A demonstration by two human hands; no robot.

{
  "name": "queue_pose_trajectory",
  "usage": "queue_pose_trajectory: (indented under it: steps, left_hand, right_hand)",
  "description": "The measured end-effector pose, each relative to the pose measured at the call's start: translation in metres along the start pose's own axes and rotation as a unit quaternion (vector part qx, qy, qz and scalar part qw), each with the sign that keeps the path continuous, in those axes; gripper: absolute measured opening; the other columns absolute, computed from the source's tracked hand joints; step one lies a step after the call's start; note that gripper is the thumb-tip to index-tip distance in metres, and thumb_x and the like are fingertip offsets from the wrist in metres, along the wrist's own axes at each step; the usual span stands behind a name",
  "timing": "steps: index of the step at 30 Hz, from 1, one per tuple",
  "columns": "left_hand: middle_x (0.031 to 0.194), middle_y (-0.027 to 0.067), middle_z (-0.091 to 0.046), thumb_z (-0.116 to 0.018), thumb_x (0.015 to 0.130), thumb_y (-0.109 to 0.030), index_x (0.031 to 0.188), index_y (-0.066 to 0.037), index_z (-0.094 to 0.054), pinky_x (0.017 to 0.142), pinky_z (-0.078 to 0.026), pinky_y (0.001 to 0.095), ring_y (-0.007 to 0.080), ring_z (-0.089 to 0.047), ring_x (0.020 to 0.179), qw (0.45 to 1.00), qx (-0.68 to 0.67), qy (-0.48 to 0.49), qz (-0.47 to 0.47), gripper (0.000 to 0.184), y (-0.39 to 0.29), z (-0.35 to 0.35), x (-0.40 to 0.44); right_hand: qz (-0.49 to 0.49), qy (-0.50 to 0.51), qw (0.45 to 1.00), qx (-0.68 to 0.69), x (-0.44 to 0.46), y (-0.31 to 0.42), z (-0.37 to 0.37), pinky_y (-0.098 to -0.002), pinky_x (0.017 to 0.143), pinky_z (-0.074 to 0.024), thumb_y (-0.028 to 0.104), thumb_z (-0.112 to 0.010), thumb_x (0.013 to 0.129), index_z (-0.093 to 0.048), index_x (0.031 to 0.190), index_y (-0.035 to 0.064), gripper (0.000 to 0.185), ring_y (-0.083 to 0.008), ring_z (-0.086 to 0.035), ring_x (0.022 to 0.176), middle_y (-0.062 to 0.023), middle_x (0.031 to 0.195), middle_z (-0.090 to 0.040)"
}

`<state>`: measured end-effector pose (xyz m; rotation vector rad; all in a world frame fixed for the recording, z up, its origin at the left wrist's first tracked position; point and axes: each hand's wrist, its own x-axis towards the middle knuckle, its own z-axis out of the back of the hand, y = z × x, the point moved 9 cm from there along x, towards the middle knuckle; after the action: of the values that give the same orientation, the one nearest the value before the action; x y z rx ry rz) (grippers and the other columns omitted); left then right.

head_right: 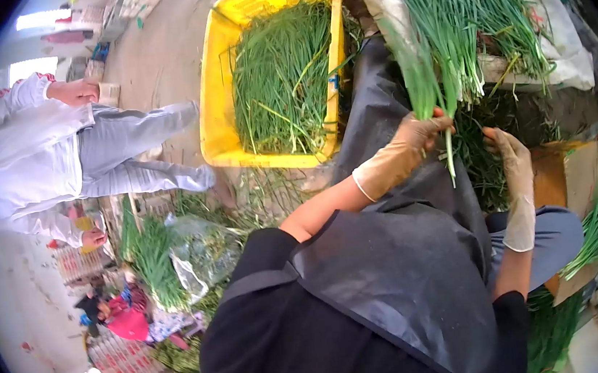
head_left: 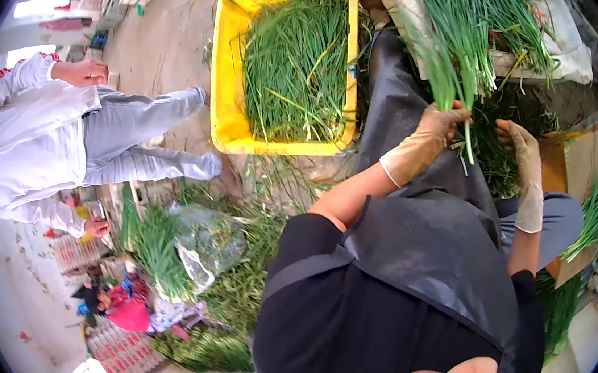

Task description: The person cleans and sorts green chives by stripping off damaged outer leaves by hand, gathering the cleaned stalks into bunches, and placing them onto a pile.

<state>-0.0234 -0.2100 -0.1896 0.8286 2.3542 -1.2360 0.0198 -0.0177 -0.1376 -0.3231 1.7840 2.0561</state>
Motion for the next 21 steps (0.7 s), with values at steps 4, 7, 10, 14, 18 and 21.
queue_pose_trajectory:
  steps: [4,7,10,14,18,21]
  left_hand:
    - [0.072,0.0076,-0.064,-0.072,0.072,-0.008,0.084,-0.007,-0.055,0.041,-0.033,0.0214,0.0094,-0.05,0.048,0.999,0.012,0.035,0.003,0.022,0.011,-0.021,-0.012]
    - [0.072,0.0067,-0.063,-0.073,0.071,-0.006,0.084,-0.006,-0.056,0.043,-0.036,0.0227,0.011,-0.051,0.051,0.996,-0.076,-0.02,-0.029,0.021,0.003,-0.014,-0.01]
    - [0.072,0.0051,-0.062,-0.073,0.071,-0.006,0.082,-0.005,-0.059,0.044,-0.037,0.0229,0.0109,-0.051,0.052,0.995,-0.076,-0.018,-0.059,0.019,-0.003,0.003,0.003]
    - [0.076,0.0037,-0.065,-0.071,0.075,-0.018,0.086,-0.005,-0.064,0.041,-0.034,0.0213,0.0076,-0.049,0.048,0.995,0.06,-0.04,-0.074,0.018,-0.031,0.02,-0.013]
    - [0.074,0.0158,-0.063,-0.068,0.08,-0.028,0.083,-0.004,-0.065,0.06,-0.046,0.0367,0.026,-0.058,0.062,0.81,0.507,-0.141,-0.259,0.024,-0.062,0.053,-0.028]
    - [0.065,0.005,-0.062,-0.066,0.083,-0.029,0.077,-0.003,-0.065,0.05,-0.042,0.03,0.0134,-0.053,0.054,0.855,0.442,-0.136,-0.236,0.026,-0.065,0.086,-0.015]
  right_hand:
    - [0.013,0.072,0.982,0.173,0.023,0.01,-0.059,-0.0216,0.073,-0.045,0.02,-0.062,0.087,-0.063,0.107,0.0023,0.027,-0.0089,-0.058,0.08,-0.0026,0.095,-0.065]
    - [0.015,0.065,0.976,0.208,0.035,0.01,-0.067,-0.0204,0.073,-0.0446,0.016,-0.062,0.086,-0.063,0.102,0.0037,0.02,-0.0092,-0.058,0.078,-0.0015,0.092,-0.064]
    - [0.109,0.025,0.975,0.192,0.028,0.039,-0.062,-0.0218,0.072,-0.0447,0.015,-0.061,0.087,-0.063,0.099,0.0018,0.018,-0.0096,-0.058,0.078,-0.0015,0.087,-0.064]
    - [0.182,-0.118,0.951,0.221,0.029,0.078,0.017,-0.0238,0.076,-0.0438,0.02,-0.059,0.088,-0.063,0.101,0.0015,0.023,-0.0113,-0.058,0.082,-0.0036,0.089,-0.063]
    - [0.202,-0.264,0.937,0.108,0.001,0.101,0.082,-0.0266,0.076,-0.0468,0.02,-0.056,0.09,-0.061,0.104,0.0027,0.023,-0.0141,-0.059,0.081,-0.0061,0.092,-0.063]
    - [0.232,-0.145,0.952,0.139,0.004,0.103,0.046,-0.0278,0.075,-0.0501,0.025,-0.057,0.089,-0.059,0.104,0.0019,0.027,-0.0153,-0.061,0.077,-0.0061,0.091,-0.064]
